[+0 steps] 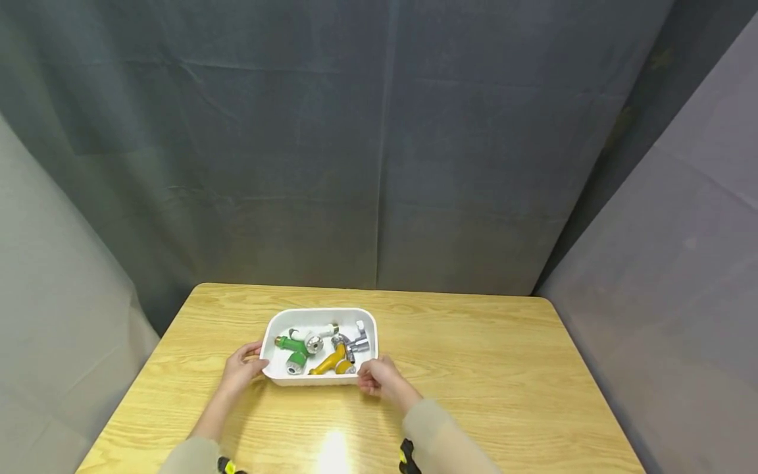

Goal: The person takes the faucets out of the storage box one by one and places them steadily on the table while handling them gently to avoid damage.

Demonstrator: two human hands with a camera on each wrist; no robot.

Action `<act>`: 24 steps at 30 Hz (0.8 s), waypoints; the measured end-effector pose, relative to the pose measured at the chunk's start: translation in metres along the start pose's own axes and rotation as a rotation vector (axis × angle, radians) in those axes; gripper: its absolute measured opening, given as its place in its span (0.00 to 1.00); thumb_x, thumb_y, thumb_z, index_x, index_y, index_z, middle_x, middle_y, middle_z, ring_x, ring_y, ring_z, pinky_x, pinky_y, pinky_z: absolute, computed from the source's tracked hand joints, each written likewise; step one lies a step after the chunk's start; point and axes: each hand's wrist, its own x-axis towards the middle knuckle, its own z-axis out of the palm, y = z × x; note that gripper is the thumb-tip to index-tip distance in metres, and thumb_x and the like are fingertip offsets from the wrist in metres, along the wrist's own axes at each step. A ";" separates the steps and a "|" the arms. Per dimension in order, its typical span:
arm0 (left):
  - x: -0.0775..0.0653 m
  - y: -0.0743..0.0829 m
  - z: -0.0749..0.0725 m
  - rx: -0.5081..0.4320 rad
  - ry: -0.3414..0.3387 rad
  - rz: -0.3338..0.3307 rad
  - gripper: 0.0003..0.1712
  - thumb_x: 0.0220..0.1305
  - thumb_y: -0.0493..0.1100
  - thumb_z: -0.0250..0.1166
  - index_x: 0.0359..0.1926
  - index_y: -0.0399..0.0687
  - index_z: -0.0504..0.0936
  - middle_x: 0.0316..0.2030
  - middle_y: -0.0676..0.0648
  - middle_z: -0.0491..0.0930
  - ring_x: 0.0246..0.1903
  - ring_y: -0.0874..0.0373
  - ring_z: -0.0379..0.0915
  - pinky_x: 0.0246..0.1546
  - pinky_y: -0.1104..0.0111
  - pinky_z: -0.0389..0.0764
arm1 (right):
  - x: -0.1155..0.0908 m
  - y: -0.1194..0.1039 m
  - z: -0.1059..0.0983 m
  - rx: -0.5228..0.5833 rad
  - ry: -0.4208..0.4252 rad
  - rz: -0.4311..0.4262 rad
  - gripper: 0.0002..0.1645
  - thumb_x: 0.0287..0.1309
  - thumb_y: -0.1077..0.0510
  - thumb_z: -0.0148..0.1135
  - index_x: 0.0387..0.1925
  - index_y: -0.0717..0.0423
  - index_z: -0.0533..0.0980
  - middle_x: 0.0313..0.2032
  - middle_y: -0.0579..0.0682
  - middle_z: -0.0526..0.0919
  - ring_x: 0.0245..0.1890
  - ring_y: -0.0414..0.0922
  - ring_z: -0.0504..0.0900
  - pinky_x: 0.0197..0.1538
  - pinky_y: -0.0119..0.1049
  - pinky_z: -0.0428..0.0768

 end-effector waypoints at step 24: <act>-0.005 -0.003 -0.024 0.011 -0.029 -0.013 0.28 0.52 0.25 0.58 0.57 0.28 0.67 0.49 0.33 0.65 0.37 0.55 0.75 0.34 0.71 0.78 | -0.021 0.010 0.017 -0.027 -0.094 -0.007 0.03 0.49 0.69 0.54 0.25 0.68 0.73 0.13 0.47 0.73 0.14 0.37 0.73 0.23 0.26 0.75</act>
